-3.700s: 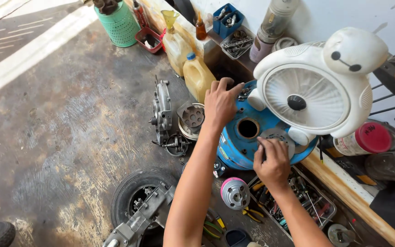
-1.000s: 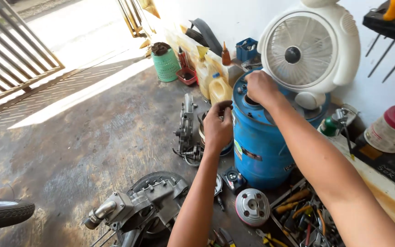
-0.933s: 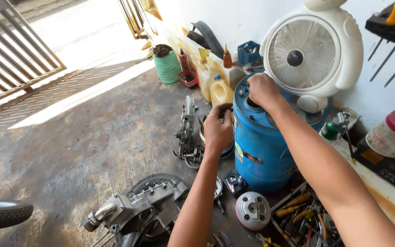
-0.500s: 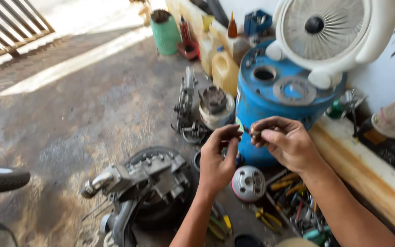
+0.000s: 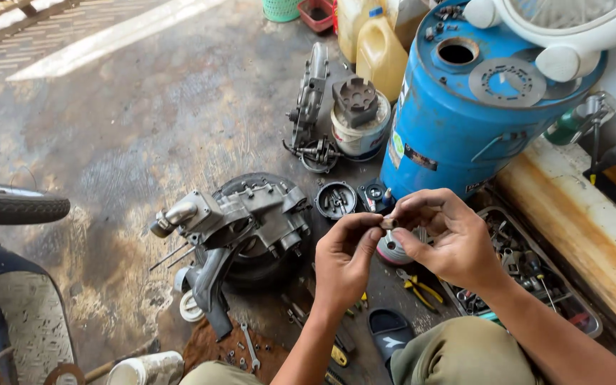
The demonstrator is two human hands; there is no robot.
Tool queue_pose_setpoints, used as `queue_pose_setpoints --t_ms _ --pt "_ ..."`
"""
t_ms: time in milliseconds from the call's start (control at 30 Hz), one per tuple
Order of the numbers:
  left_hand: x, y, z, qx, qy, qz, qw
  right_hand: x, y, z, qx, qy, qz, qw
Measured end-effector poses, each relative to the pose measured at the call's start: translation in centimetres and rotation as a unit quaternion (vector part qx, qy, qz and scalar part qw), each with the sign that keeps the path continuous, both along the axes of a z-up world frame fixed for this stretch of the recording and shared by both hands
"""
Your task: The person retrieves a circular metal part from a wall-mounted rack and places it on a workbench. They then sit on a stool and use a hammer and a punch to drive a pin into a motorcycle engine casing. The person also uses a screwdriver to manipulate small components and places a bolt into the engine.
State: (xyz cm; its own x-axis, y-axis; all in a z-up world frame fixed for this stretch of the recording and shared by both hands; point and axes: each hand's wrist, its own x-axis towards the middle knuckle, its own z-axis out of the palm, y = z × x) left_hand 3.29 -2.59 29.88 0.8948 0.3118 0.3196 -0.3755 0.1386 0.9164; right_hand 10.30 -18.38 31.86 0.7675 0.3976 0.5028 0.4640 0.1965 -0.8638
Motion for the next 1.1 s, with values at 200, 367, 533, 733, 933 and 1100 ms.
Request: queue_pose_setpoints --t_ms 200,367,533,733,933,1100 --pt "-1.8 0.1 -1.6 -0.068 0.039 0.006 0.997 -1.7 1.7 1.5 -0.029 -0.084 -0.014 0.996" --pt "-2.5 0.1 -2.9 -0.099 0.045 0.007 0.994 -2.4 2.4 2.5 -0.053 -0.114 -0.017 0.992" --pt "-2.8 1.0 -3.4 -0.107 0.038 0.002 0.994 -2.2 2.7 2.3 -0.076 -0.105 -0.007 0.991" --pt "-1.0 8.5 -2.7 0.114 0.083 0.008 0.990 1.8 6.0 1.6 -0.222 -0.067 0.075 0.970" --pt "2.6 18.8 -6.9 0.360 0.070 0.166 0.915 6.8 13.5 -12.3 -0.270 0.084 0.089 0.955" --pt "5.2 19.8 -16.1 0.564 0.153 0.106 0.805 4.9 15.3 -28.4 -0.237 0.196 -0.100 0.946"
